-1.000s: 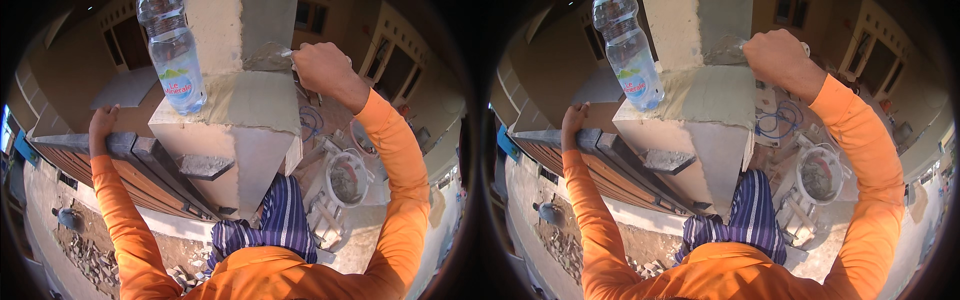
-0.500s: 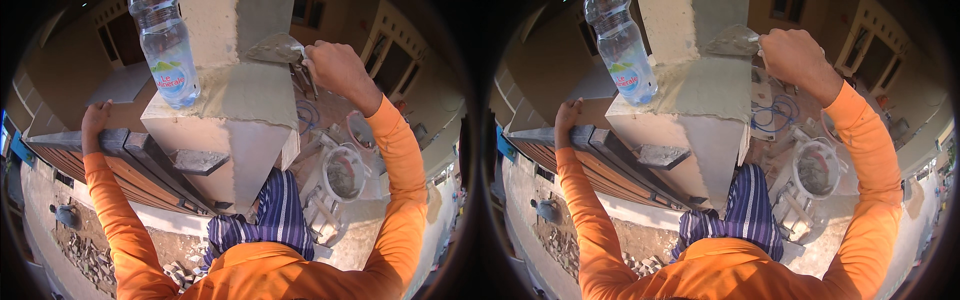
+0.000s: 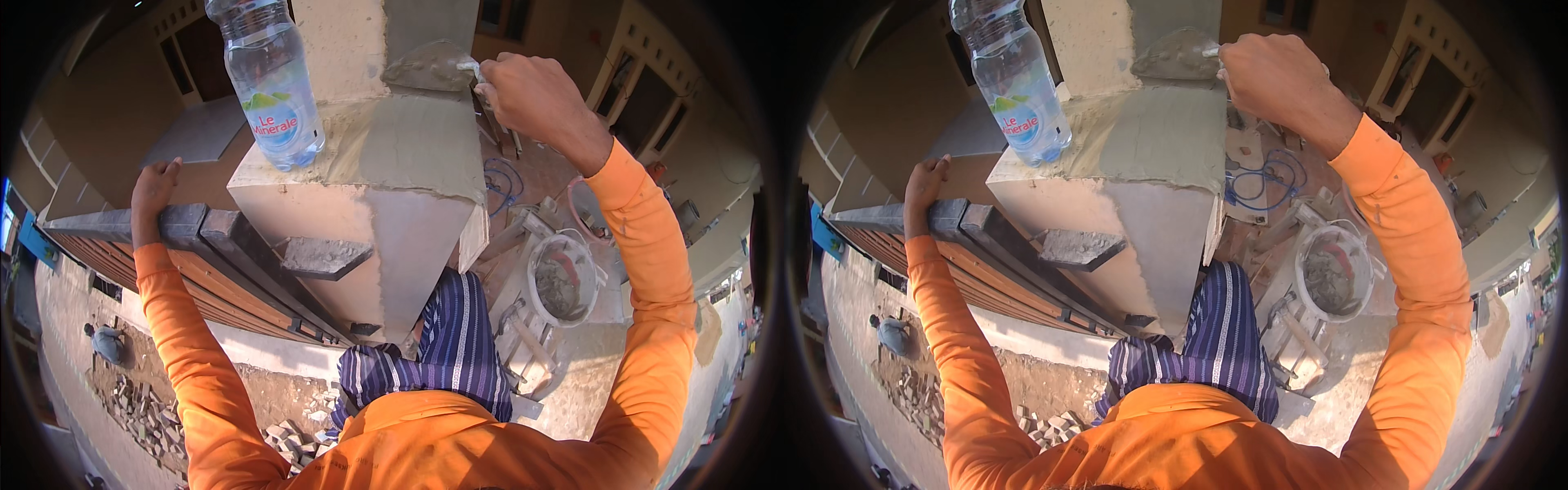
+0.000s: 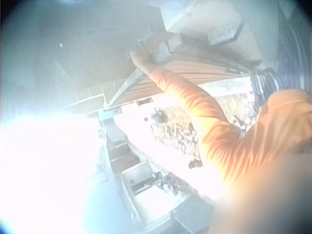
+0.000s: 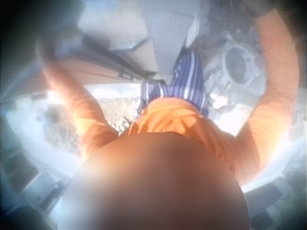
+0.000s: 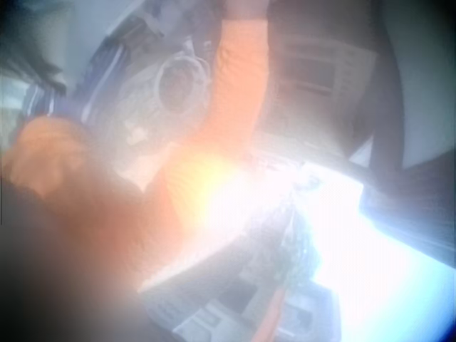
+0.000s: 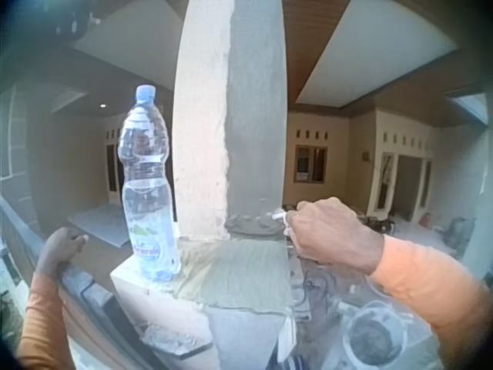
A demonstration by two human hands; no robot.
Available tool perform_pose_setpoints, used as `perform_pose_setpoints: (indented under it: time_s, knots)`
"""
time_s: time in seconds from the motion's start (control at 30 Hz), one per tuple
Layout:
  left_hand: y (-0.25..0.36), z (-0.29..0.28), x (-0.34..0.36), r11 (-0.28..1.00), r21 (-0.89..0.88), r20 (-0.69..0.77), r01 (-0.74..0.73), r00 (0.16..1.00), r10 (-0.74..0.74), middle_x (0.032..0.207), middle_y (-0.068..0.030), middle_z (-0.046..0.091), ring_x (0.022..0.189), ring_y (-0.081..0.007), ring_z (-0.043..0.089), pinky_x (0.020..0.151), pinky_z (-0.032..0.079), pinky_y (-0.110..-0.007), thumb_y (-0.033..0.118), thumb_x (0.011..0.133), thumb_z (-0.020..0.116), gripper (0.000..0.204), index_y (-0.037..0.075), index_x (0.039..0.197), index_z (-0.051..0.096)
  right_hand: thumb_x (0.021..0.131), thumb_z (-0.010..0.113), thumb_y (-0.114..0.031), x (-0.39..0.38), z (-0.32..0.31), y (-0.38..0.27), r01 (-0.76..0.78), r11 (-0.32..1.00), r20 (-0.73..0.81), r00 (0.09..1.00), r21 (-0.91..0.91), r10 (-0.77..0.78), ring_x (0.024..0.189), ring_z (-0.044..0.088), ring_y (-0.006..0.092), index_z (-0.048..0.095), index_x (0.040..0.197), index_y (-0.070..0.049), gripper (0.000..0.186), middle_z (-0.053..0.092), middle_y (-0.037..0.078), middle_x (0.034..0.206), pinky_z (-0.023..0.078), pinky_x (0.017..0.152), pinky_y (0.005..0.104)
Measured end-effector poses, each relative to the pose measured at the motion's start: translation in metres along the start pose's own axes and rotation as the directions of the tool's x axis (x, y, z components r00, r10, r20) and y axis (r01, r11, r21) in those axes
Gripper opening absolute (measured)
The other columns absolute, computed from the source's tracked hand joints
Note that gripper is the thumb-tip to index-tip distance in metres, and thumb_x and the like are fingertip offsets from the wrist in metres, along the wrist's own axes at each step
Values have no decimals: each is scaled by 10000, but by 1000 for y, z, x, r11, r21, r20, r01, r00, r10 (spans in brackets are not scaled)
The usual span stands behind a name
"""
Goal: The person uses a hammer to tap a metal straightedge against a concrete pillar, then applies and smooths cement with a trowel. The person repeatedly scoops cement from a bucket and spreads it along the pillar's edge to create a smooth finish.
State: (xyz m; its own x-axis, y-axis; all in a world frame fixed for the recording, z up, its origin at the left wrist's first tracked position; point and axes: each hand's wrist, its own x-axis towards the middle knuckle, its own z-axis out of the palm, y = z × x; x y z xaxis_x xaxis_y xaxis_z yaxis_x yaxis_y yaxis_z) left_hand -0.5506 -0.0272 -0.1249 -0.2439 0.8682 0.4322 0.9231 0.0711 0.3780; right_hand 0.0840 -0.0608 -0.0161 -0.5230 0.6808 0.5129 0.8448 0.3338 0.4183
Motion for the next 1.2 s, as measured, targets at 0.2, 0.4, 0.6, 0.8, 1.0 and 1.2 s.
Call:
perform_pose_setpoints:
  time_s: [0.2, 0.4, 0.6, 0.8, 1.0, 1.2]
  knots:
    - [0, 0, 0, 1000, 1, -2, -12, 1000, 12, 787, -140, 715, 799, -275, 693, 796, 535, -428, 519, 1062, 661, 564, -10, 903, 773, 1016, 714, -240, 3, -2, 9, -66, 997, -17, 998, -31, 65, 841, 778, 431, 783, 947, -8, 252, 781, 212, 893, 623, 765, 524]
    - [-4, 0, 4, 1000, 19, 21, -10, 1000, 10, 792, -144, 717, 803, -273, 694, 812, 537, -416, 512, 1071, 658, 564, -9, 880, 762, 1024, 716, -248, -11, -17, 14, -19, 999, -180, 984, -37, 12, 846, 767, 436, 777, 991, -1, 256, 774, 208, 925, 615, 760, 522]
    - [-4, -1, 7, 1000, -7, 54, -5, 999, 5, 855, -186, 751, 860, -328, 736, 880, 557, -439, 540, 1064, 649, 569, -1, 945, 783, 1038, 697, -254, -6, -3, 4, 12, 998, -41, 999, -68, -15, 865, 769, 427, 779, 1024, -20, 249, 772, 192, 947, 611, 754, 528]
    - [-1, -1, 2, 999, -52, 20, -10, 1000, 11, 824, -147, 718, 808, -281, 684, 838, 535, -428, 519, 1075, 653, 560, -9, 919, 755, 1083, 692, -329, -18, -20, 12, -102, 989, -84, 990, 111, 112, 802, 747, 344, 738, 1137, -22, 315, 744, 143, 924, 600, 736, 471]
    - [-10, -2, 6, 999, -29, 35, -38, 999, 39, 816, -105, 706, 804, -225, 657, 808, 513, -397, 478, 1082, 655, 541, -27, 904, 737, 985, 839, -181, -72, -52, 40, -499, 369, 501, 860, 784, 100, 676, 599, 77, 709, 1114, -13, 249, 652, 9, 816, 496, 567, 256]
    - [-23, 4, 15, 997, -67, 18, -23, 1000, 24, 806, -90, 695, 803, -207, 644, 800, 510, -387, 478, 1074, 669, 534, -20, 893, 735, 1024, 795, -149, -148, -28, 55, -514, 37, 499, 846, 857, 190, 658, 638, 77, 686, 1237, 50, 311, 701, 43, 882, 510, 553, 241]
